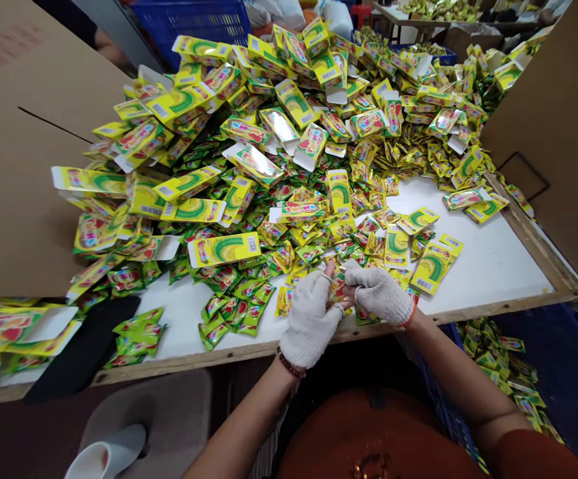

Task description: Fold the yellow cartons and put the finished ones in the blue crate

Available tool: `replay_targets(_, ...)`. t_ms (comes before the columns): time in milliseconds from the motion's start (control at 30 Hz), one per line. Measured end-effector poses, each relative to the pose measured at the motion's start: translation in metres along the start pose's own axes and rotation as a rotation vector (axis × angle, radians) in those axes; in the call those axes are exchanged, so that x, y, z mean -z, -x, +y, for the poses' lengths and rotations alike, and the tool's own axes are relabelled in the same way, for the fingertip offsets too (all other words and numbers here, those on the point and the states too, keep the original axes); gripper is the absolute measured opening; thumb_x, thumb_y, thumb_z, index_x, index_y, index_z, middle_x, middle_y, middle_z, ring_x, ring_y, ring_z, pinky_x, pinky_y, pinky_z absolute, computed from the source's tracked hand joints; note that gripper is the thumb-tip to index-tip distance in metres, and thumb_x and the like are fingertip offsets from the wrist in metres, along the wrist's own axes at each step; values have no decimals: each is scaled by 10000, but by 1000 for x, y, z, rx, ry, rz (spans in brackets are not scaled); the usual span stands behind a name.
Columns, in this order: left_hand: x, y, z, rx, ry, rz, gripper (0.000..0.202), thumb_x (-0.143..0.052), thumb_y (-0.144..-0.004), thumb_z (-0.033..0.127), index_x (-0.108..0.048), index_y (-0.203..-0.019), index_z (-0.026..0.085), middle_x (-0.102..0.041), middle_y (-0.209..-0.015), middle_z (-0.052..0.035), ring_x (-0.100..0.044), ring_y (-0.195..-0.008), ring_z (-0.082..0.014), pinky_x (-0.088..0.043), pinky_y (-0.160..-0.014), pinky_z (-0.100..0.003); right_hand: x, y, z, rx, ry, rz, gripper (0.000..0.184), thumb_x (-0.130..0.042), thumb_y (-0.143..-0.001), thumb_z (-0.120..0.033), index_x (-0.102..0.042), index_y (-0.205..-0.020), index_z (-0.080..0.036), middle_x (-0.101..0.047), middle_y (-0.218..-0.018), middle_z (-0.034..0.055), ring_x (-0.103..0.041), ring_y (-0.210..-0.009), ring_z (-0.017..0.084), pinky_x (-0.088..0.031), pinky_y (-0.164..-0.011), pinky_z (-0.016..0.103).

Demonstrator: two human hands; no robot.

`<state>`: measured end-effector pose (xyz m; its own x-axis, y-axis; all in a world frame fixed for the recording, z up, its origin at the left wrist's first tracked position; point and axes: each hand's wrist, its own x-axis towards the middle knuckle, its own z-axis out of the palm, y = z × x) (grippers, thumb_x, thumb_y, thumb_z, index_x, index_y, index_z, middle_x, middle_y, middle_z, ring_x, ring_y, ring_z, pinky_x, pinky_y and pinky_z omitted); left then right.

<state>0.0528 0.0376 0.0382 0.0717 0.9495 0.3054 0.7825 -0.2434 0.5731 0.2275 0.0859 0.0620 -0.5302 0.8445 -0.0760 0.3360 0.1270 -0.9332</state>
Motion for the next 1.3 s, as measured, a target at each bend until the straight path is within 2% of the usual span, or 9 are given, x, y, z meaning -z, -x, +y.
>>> replay_targets(133, 5, 3, 10, 241, 412, -106, 368, -532, -902, 300, -560, -1259, 217, -673, -1195, -83, -617, -1135, -242, -476, -1008, -409, 6, 0, 5, 213, 219, -12, 195, -496, -803, -120, -574, -640, -196, -540, -631, -29, -519, -647, 125, -453, -659, 238)
replay_targets(233, 0, 7, 5, 391, 742, -67, 452, -630, -837, 304, -496, -1258, 207, -671, -1180, -97, -654, -1091, -235, -528, -945, -395, 0, 5, 15, 257, 186, 265, 105, -545, -839, -180, -646, -817, -198, -652, -833, 31, -593, -792, 169, -497, -785, 305)
replay_targets(333, -10, 16, -3, 466, 924, -25, 489, -687, -795, 347, -487, -1216, 203, -683, -1117, -99, -683, -1003, -227, -564, -867, -386, -13, 12, 28, 109, 18, 452, 170, -606, -831, -258, -637, -982, -185, -668, -957, 67, -625, -810, 180, -522, -736, 308)
replay_targets(433, -14, 21, -8, 443, 826, -54, 405, -667, -816, 366, -562, -1164, 188, -683, -1109, -98, -670, -999, -220, -548, -876, -377, -23, 18, 37, -12, -123, 386, 214, -626, -815, -308, -651, -987, -182, -685, -899, 48, -631, -746, 176, -528, -681, 300)
replay_targets(667, -1, 3, -8, 288, 639, -88, 162, -621, -825, 346, -627, -849, 186, -670, -842, -28, -636, -825, -177, -529, -787, -317, -18, 15, 23, 77, 28, 286, 127, -586, -854, -252, -638, -760, -184, -621, -727, 12, -570, -705, 154, -492, -684, 279)
replay_targets(733, 0, -2, -6, 318, 713, -98, 201, -649, -801, 343, -606, -913, 182, -661, -835, -21, -635, -796, -167, -532, -757, -304, -18, 11, 22, 79, -56, 278, 86, -574, -858, -243, -635, -864, -183, -624, -745, 8, -576, -699, 150, -493, -670, 271)
replay_targets(867, 0, -6, -9, 363, 886, -166, 464, -672, -783, 341, -541, -1193, 169, -693, -950, -53, -666, -862, -180, -541, -783, -314, -18, 7, 26, 83, -106, 254, 312, -569, -854, -207, -600, -1164, -182, -670, -812, 10, -616, -722, 156, -504, -694, 277)
replay_targets(1033, 10, -4, -10, 295, 590, -154, 211, -627, -811, 355, -693, -892, 172, -715, -870, -47, -643, -839, -187, -507, -797, -312, -15, 9, 26, 223, 158, 221, 214, -537, -937, -309, -711, -940, -185, -708, -828, 34, -644, -784, 168, -491, -746, 281)
replay_targets(1300, 27, -18, 1, 231, 464, -215, 264, -545, -880, 381, -686, -805, 171, -663, -730, -3, -587, -707, -148, -481, -655, -247, -13, 5, 11, 157, 135, 244, 171, -601, -900, -288, -724, -876, -171, -714, -747, 19, -652, -713, 154, -492, -684, 257)
